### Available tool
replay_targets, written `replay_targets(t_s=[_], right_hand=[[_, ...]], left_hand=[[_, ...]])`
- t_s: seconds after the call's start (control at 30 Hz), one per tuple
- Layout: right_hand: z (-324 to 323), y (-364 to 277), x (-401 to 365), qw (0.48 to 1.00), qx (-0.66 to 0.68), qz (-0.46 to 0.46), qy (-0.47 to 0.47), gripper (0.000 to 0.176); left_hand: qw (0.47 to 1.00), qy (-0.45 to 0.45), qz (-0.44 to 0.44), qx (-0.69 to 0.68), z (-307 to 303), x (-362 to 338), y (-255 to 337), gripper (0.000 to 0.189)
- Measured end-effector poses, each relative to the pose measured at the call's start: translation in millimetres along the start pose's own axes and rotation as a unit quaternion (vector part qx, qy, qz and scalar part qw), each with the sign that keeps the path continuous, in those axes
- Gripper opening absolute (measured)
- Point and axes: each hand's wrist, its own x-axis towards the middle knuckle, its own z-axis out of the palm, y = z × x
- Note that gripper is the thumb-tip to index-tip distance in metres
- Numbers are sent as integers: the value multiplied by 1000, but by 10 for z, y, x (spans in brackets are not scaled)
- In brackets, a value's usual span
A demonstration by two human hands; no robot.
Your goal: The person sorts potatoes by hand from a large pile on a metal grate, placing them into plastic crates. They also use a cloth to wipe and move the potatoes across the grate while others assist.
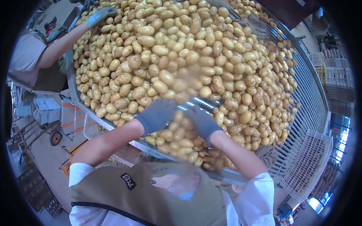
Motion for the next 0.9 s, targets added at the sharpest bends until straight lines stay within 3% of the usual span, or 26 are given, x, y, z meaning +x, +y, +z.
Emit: replay_targets(t_s=[0.1,0.2,0.27,0.33,0.37,0.4,0.43,0.47,0.57,0.6,0.63,0.7,0.77,0.83,0.9], right_hand=[[-59,24,47,998,56,-5,-16,57],[-169,10,-43,989,147,-13,13,53],[-351,17,-140,978,205,-21,42,49],[-531,82,-261,845,529,52,59,47],[-549,179,-335,845,528,54,65,47],[-535,286,-433,701,711,31,51,45],[-528,348,-504,519,854,4,33,44],[-608,262,-551,455,889,27,44,44],[-525,397,-590,475,874,45,95,36],[-502,483,-555,365,927,69,42,30],[-509,527,-571,366,927,66,49,30],[-522,562,-600,317,948,5,30,27],[-498,649,-644,323,946,-23,30,29],[-584,541,-705,400,901,51,160,33],[-495,554,-705,381,914,6,140,38]], left_hand=[[997,-54,-43,33,-48,47,96,17],[995,25,-97,28,202,-35,194,20],[992,-18,-93,85,183,-34,221,22],[985,-58,-85,139,173,-22,202,24],[993,-7,-39,109,188,-48,140,26],[996,44,10,78,191,-63,76,28],[996,47,16,79,182,-64,21,28],[996,40,62,49,156,-65,-26,30],[990,50,129,7,185,-24,-92,30],[993,3,104,-64,191,13,-108,27],[987,-44,78,-134,209,44,-130,24],[988,-27,96,-120,302,63,-154,19],[991,-69,74,-90,328,82,-150,16],[992,-40,84,-80,278,109,-124,17],[993,-12,94,-67,147,103,-51,19]])
